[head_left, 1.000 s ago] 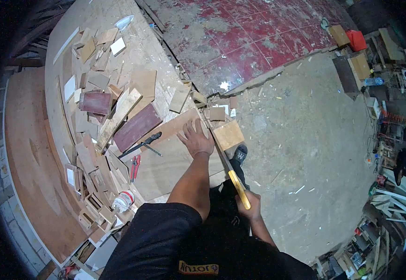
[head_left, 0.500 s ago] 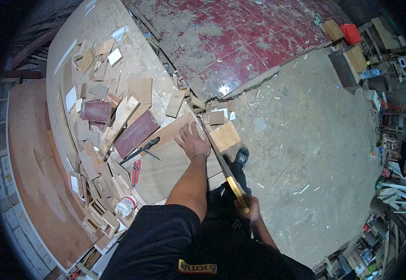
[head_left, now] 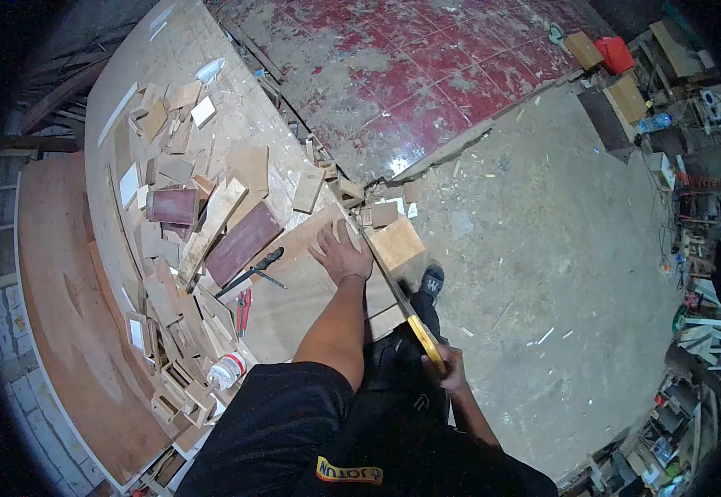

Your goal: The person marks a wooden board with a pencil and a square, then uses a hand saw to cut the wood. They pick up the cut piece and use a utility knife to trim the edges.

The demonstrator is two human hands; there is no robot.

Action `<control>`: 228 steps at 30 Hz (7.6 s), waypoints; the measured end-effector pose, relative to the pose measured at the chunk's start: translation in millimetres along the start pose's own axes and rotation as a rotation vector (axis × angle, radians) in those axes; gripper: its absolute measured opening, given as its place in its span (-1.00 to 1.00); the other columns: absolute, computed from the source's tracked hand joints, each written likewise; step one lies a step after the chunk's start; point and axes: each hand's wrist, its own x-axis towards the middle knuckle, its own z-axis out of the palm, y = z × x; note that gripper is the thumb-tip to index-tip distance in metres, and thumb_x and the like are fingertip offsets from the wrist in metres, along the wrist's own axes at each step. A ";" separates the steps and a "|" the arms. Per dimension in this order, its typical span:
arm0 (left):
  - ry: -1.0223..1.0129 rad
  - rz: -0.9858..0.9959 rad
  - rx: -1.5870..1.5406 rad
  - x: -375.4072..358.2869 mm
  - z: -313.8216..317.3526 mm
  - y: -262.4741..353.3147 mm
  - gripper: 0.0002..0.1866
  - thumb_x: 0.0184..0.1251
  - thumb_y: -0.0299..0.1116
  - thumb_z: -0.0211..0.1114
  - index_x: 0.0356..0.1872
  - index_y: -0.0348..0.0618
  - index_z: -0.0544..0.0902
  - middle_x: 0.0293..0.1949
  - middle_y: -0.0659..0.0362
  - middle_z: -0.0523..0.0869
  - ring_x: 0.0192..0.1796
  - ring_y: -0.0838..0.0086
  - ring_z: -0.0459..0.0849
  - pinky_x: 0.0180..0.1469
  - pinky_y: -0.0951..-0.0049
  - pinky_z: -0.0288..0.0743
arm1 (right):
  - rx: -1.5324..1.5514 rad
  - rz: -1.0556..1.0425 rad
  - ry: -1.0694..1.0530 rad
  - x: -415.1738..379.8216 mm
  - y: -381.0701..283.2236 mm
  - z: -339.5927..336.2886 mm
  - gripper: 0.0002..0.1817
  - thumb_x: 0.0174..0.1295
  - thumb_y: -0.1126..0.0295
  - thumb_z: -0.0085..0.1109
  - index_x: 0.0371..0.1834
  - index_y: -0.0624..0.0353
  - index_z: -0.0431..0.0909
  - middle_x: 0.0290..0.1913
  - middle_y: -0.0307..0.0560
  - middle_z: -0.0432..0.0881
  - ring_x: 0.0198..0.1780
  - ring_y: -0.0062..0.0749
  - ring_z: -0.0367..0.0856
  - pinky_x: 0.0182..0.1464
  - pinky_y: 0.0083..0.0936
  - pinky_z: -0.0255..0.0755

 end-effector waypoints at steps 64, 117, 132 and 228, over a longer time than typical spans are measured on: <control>0.033 0.017 -0.064 -3.2 0.1 -1.7 -0.30 0.21 -0.11 0.29 0.40 0.04 0.30 0.42 0.07 0.24 0.54 0.17 0.04 0.51 -0.27 -0.33 | -0.197 0.071 -0.064 65.7 -71.9 26.5 -0.67 0.28 0.15 0.26 -0.37 0.25 0.55 -0.47 0.20 0.61 -0.37 0.12 0.69 -0.37 -0.17 0.56; -0.028 -0.001 -0.050 -0.7 1.7 -3.4 -0.34 0.33 0.04 0.09 0.42 0.04 0.33 0.45 0.11 0.21 0.55 0.19 0.01 0.50 -0.31 -0.42 | -0.161 0.208 -0.076 81.6 -59.5 36.2 -0.82 0.22 0.33 0.28 -0.39 0.19 0.56 -0.49 0.15 0.59 -0.39 0.07 0.68 -0.34 -0.26 0.53; -0.007 -0.001 -0.039 -1.4 4.0 -3.1 -0.35 0.31 0.00 0.16 0.41 0.07 0.31 0.42 0.08 0.24 0.54 0.17 0.03 0.51 -0.29 -0.37 | -0.110 0.321 -0.091 46.6 -73.8 23.7 -0.81 0.20 0.37 0.25 -0.46 0.22 0.49 -0.53 0.13 0.54 -0.47 0.11 0.62 -0.42 -0.23 0.47; -0.006 -0.020 -0.110 -1.1 3.1 -6.0 -0.36 0.33 0.01 0.14 0.41 0.03 0.34 0.44 0.10 0.24 0.54 0.17 0.05 0.52 -0.29 -0.42 | -0.274 -0.071 -0.107 107.7 -6.2 43.1 -0.67 0.02 0.35 0.43 -0.22 0.25 0.54 -0.26 0.11 0.62 -0.15 0.09 0.58 -0.07 -0.16 0.47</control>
